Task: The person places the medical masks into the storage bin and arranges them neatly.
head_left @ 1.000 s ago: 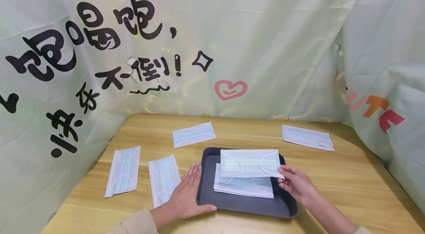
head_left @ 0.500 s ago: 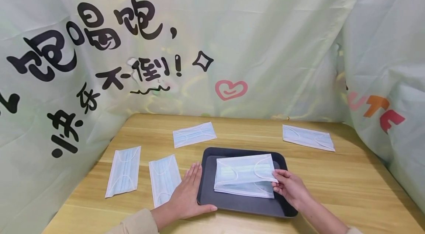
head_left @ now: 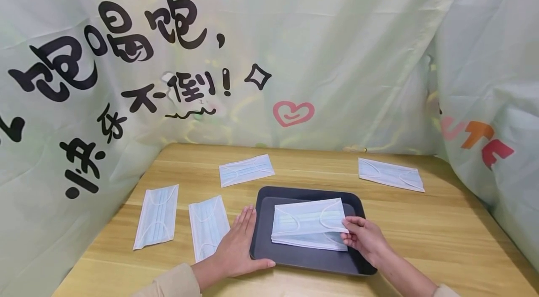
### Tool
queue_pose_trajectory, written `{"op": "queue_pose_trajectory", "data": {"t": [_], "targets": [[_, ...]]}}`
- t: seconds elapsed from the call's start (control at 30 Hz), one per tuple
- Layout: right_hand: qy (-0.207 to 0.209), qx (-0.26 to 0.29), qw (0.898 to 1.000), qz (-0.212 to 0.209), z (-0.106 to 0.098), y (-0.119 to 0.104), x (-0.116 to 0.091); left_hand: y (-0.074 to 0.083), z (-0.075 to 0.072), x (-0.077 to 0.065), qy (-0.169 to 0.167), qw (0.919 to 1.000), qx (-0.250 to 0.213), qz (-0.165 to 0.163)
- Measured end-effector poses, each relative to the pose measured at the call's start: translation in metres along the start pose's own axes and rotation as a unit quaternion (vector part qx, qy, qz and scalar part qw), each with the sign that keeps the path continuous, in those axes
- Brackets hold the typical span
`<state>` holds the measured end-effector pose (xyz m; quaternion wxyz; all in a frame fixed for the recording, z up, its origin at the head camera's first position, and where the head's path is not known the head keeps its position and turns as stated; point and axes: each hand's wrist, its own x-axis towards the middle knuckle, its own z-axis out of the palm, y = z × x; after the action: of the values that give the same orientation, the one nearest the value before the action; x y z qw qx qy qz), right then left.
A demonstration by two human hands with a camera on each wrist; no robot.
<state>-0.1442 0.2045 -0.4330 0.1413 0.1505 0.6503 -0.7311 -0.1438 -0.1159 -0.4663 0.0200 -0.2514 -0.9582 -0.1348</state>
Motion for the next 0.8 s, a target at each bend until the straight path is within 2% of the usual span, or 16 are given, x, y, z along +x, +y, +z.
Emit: {"op": "queue_pose_trajectory", "data": {"t": [0.1,0.23,0.43,0.8], "targets": [[-0.005,-0.019,1.000,-0.003,0.000,0.000,0.000,0.000,-0.001,0.000,-0.002,1.0000,-0.002,-0.002],[-0.007,-0.075,0.997,-0.013,-0.001,-0.002,0.000,0.000,-0.001,0.000,-0.003,1.0000,-0.003,-0.003],[-0.049,-0.155,0.986,-0.016,-0.008,-0.010,-0.001,0.001,0.000,0.001,-0.004,0.9999,-0.011,-0.004],[-0.119,-0.198,0.972,-0.043,-0.025,-0.019,-0.008,0.001,-0.001,0.000,-0.009,0.9998,-0.018,-0.006]]}}
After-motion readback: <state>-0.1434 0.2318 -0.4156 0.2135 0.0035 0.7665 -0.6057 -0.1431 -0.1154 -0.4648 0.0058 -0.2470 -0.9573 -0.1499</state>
